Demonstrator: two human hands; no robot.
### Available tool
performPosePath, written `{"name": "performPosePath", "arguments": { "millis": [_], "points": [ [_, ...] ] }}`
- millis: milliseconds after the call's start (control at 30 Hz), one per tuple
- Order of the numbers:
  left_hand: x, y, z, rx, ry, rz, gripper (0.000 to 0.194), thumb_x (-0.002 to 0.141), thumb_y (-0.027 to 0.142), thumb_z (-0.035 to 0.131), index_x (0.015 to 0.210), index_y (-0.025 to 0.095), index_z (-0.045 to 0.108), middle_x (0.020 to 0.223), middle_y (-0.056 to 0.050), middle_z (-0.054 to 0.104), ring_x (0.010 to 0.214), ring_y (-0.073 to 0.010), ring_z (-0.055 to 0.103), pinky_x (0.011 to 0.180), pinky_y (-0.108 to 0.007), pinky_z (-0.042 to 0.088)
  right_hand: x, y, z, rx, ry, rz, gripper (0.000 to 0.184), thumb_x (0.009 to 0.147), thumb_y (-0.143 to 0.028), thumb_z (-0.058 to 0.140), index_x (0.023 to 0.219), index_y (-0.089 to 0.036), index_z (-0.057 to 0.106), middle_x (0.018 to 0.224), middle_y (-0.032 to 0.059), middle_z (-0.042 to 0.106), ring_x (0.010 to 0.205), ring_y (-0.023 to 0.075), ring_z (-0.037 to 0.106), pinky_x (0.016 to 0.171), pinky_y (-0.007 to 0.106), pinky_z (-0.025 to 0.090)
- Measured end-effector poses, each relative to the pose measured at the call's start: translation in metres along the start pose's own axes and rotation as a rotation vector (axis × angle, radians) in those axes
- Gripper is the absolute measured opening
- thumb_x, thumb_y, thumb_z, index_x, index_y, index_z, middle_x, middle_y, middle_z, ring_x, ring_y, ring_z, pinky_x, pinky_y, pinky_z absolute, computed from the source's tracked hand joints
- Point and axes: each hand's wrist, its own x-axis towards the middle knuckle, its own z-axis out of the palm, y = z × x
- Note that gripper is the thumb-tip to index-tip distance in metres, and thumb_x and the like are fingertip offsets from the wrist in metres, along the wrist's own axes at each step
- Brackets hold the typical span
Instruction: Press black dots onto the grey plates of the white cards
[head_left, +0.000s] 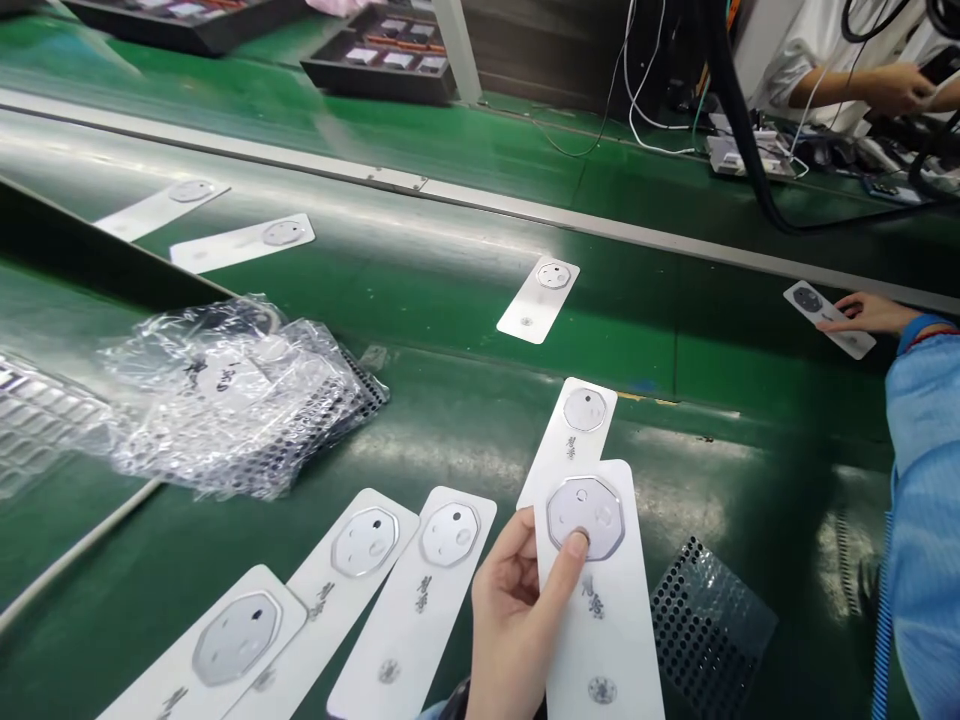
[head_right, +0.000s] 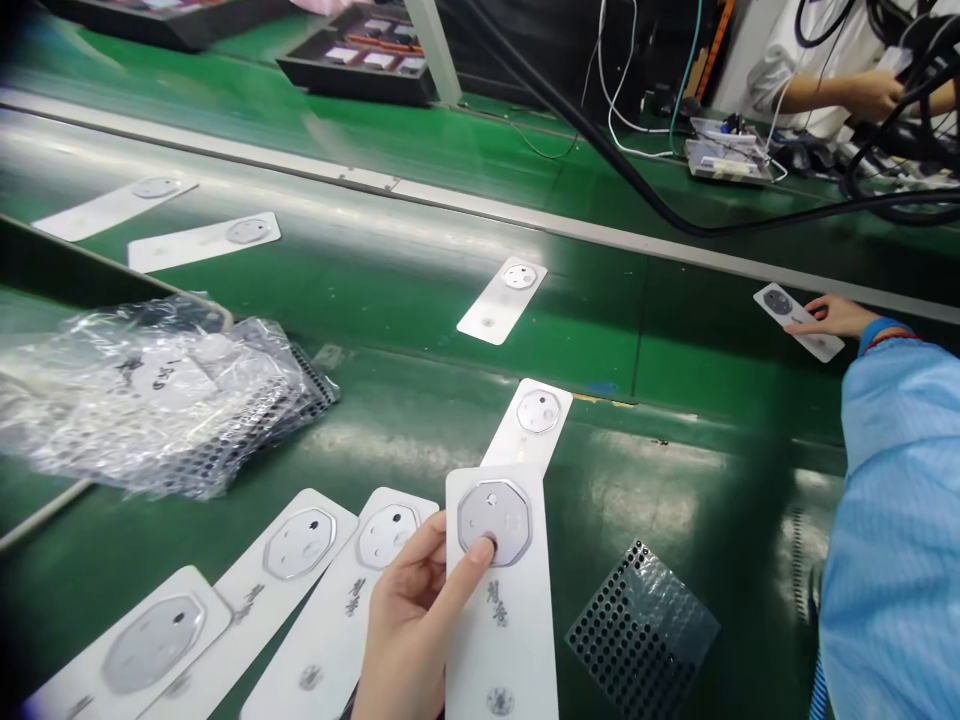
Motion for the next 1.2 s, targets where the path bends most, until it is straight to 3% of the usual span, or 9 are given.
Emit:
{"name": "performPosePath", "arguments": {
  "millis": [133,267,433,533,633,767,900,1067,1200],
  "points": [
    [-0.001,-0.001,0.003,0.013,0.001,0.024,0.034,0.064,0.042,0.08,0.08,0.015,0.066,0.065,-0.003,0.07,0.052,-0.0121,0.06,0.046,-0.017,0.045,-0.007,-0.005,-0.015,0.153,-0.202,0.102,0.037,0.061,-0.027,0.081,0.086,-0.002,0.07,0.084,0.0211,0.069,0.059,0.0091,0.056,0.061,0.033,0.036],
    [-0.002,-0.002,0.005,0.036,0.058,0.107,0.031,0.067,0.04,0.078,0.081,0.016,0.065,0.069,-0.004,0.072,0.056,-0.0144,0.063,0.048,-0.018,0.047,-0.026,-0.016,-0.027,0.293,-0.143,0.19,0.047,0.066,-0.025,0.08,0.102,-0.002,0.061,0.097,0.0248,0.067,0.056,0.0086,0.054,0.058,0.03,0.038],
    [-0.002,-0.003,-0.001,0.097,0.004,0.188,0.029,0.07,0.039,0.076,0.083,0.015,0.065,0.077,-0.006,0.074,0.065,-0.0173,0.067,0.052,-0.02,0.049,-0.067,-0.039,-0.044,0.542,-0.011,0.184,0.028,0.09,-0.023,0.063,0.114,-0.013,0.055,0.097,0.0059,0.065,0.058,0.0054,0.057,0.054,0.019,0.047],
    [-0.004,-0.002,-0.004,0.101,-0.016,0.218,0.027,0.071,0.037,0.075,0.085,0.016,0.063,0.083,-0.007,0.074,0.076,-0.0201,0.069,0.058,-0.021,0.051,-0.101,-0.062,-0.057,0.695,0.03,0.12,0.04,0.089,-0.023,0.063,0.124,-0.01,0.048,0.11,0.0172,0.064,0.062,0.0061,0.059,0.055,0.02,0.048],
    [-0.009,0.002,-0.006,0.084,-0.063,0.249,0.029,0.072,0.037,0.075,0.087,0.016,0.064,0.084,-0.007,0.074,0.076,-0.0201,0.069,0.06,-0.022,0.053,-0.148,-0.098,-0.06,0.842,-0.059,0.001,0.048,0.086,-0.024,0.065,0.127,-0.005,0.046,0.113,0.0285,0.063,0.063,0.0088,0.062,0.057,0.023,0.048],
    [-0.022,0.012,-0.012,0.044,-0.06,0.324,0.033,0.07,0.039,0.077,0.09,0.016,0.065,0.08,-0.005,0.074,0.072,-0.019,0.069,0.06,-0.023,0.053,-0.221,-0.17,-0.042,0.986,-0.27,-0.22,0.042,0.074,-0.021,0.076,0.111,-0.01,0.059,0.102,0.0154,0.071,0.072,0.0159,0.069,0.063,0.026,0.055],
    [-0.046,0.022,-0.02,-0.031,0.0,0.357,0.039,0.066,0.039,0.08,0.094,0.015,0.066,0.087,-0.007,0.075,0.08,-0.0222,0.07,0.065,-0.024,0.054,-0.281,-0.257,-0.012,1.026,-0.449,-0.432,0.028,0.073,-0.02,0.077,0.097,-0.013,0.063,0.093,0.0065,0.073,0.078,0.0178,0.07,0.065,0.026,0.057],
    [-0.074,0.022,-0.033,-0.087,-0.006,0.367,0.042,0.065,0.041,0.08,0.095,0.015,0.066,0.086,-0.008,0.075,0.077,-0.0212,0.071,0.066,-0.024,0.055,-0.322,-0.34,0.02,0.935,-0.525,-0.565,0.021,0.085,-0.025,0.068,0.101,-0.012,0.062,0.09,0.0029,0.069,0.077,0.0148,0.067,0.068,0.029,0.057],
    [-0.084,0.019,-0.043,-0.097,-0.013,0.378,0.043,0.064,0.04,0.082,0.095,0.015,0.066,0.088,-0.009,0.075,0.083,-0.024,0.071,0.07,-0.026,0.057,-0.333,-0.367,0.034,0.836,-0.44,-0.592,0.024,0.093,-0.031,0.059,0.108,-0.014,0.06,0.109,0.006,0.063,0.095,0.0185,0.063,0.083,0.039,0.054]
  ]
}}
